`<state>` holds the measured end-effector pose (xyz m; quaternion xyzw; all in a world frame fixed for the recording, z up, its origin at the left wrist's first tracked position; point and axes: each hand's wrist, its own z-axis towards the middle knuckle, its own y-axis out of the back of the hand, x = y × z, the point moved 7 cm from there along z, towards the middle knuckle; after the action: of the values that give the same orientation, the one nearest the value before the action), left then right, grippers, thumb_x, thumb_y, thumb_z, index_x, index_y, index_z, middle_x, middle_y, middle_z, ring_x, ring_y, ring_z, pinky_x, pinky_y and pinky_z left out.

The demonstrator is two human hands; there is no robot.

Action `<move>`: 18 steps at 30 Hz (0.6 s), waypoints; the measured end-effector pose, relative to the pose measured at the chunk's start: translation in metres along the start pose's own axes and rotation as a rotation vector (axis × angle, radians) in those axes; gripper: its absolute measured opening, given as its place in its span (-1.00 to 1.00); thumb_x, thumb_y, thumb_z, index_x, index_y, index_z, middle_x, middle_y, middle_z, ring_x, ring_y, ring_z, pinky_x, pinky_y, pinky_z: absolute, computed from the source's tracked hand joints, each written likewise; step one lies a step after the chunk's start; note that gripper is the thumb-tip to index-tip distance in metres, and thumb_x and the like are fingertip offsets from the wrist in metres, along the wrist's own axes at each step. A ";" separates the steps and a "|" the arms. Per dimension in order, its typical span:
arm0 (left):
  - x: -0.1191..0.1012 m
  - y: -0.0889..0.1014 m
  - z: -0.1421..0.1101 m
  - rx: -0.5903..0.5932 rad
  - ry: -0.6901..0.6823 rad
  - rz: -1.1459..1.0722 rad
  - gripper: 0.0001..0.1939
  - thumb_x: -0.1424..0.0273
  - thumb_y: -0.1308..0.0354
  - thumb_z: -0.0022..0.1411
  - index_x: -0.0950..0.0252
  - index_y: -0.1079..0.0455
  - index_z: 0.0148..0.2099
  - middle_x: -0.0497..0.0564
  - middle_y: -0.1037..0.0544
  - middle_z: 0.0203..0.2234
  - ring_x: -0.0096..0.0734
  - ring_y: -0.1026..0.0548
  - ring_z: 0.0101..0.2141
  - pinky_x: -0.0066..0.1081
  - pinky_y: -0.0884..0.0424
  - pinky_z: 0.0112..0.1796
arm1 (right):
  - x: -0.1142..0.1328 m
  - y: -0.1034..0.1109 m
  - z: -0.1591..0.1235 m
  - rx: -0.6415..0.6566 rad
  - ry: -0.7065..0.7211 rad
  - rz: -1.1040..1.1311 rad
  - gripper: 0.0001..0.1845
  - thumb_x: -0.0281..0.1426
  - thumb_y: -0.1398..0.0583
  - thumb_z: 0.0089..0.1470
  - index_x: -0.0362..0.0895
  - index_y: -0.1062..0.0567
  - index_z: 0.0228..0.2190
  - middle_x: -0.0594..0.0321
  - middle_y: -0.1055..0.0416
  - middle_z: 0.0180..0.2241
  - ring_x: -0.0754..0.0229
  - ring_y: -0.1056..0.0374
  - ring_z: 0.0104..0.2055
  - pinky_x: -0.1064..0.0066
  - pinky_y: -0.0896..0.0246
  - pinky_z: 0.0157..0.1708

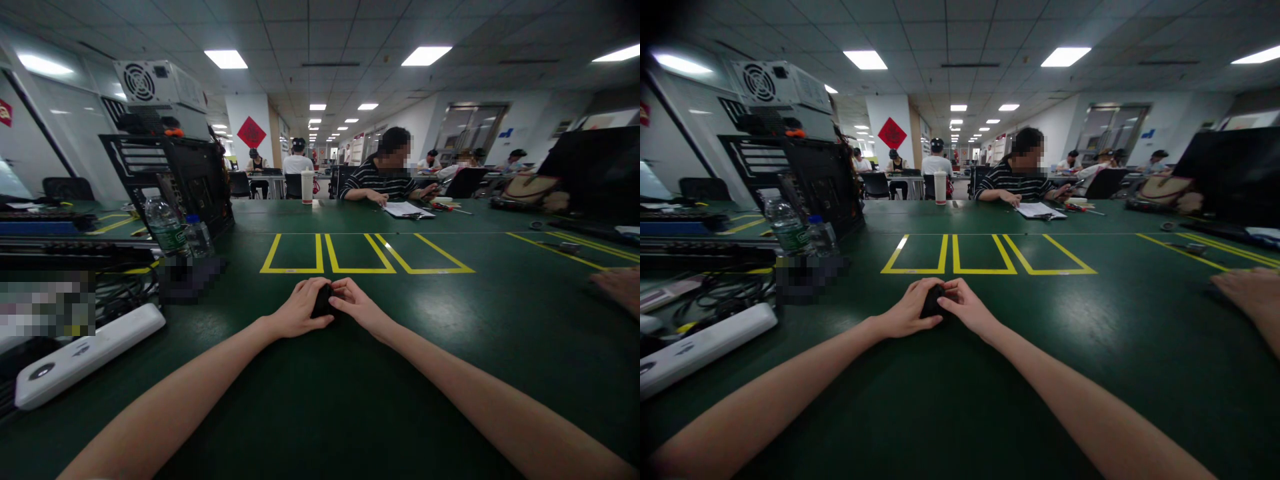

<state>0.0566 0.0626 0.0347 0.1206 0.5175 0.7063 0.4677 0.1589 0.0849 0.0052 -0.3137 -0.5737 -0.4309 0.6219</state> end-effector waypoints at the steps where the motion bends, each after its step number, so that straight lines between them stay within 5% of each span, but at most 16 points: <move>1: 0.000 0.000 0.000 0.000 0.002 0.001 -0.39 0.28 -0.07 0.05 0.22 0.13 0.09 0.09 -0.19 -0.04 -0.22 -0.17 -0.01 -0.14 0.00 0.02 | -0.001 0.001 0.001 -0.007 -0.002 -0.008 -0.66 -0.30 -0.16 -0.09 -0.08 -0.26 -0.23 0.25 -0.28 -0.22 0.18 -0.21 -0.11 0.20 -0.07 -0.06; 10: -0.001 0.001 0.000 -0.002 0.006 -0.006 -0.41 0.30 -0.05 0.06 0.21 0.13 0.09 0.08 -0.20 -0.05 -0.23 -0.19 -0.03 -0.16 -0.01 0.02 | 0.008 -0.005 -0.004 0.063 0.028 0.049 -0.63 -0.40 -0.24 -0.19 -0.06 -0.23 -0.29 0.28 -0.25 -0.21 0.18 -0.23 -0.11 0.21 -0.10 -0.07; 18: 0.000 0.001 0.000 0.002 0.005 -0.006 -0.39 0.28 -0.06 0.06 0.23 0.13 0.10 0.08 -0.19 -0.05 -0.25 -0.18 -0.02 -0.18 0.00 0.03 | 0.006 -0.001 -0.003 -0.016 0.034 -0.024 -0.75 -0.31 -0.13 -0.06 -0.07 -0.26 -0.28 0.27 -0.28 -0.23 0.19 -0.22 -0.11 0.21 -0.09 -0.08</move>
<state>0.0561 0.0621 0.0358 0.1175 0.5198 0.7047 0.4685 0.1591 0.0814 0.0104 -0.3043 -0.5632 -0.4483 0.6238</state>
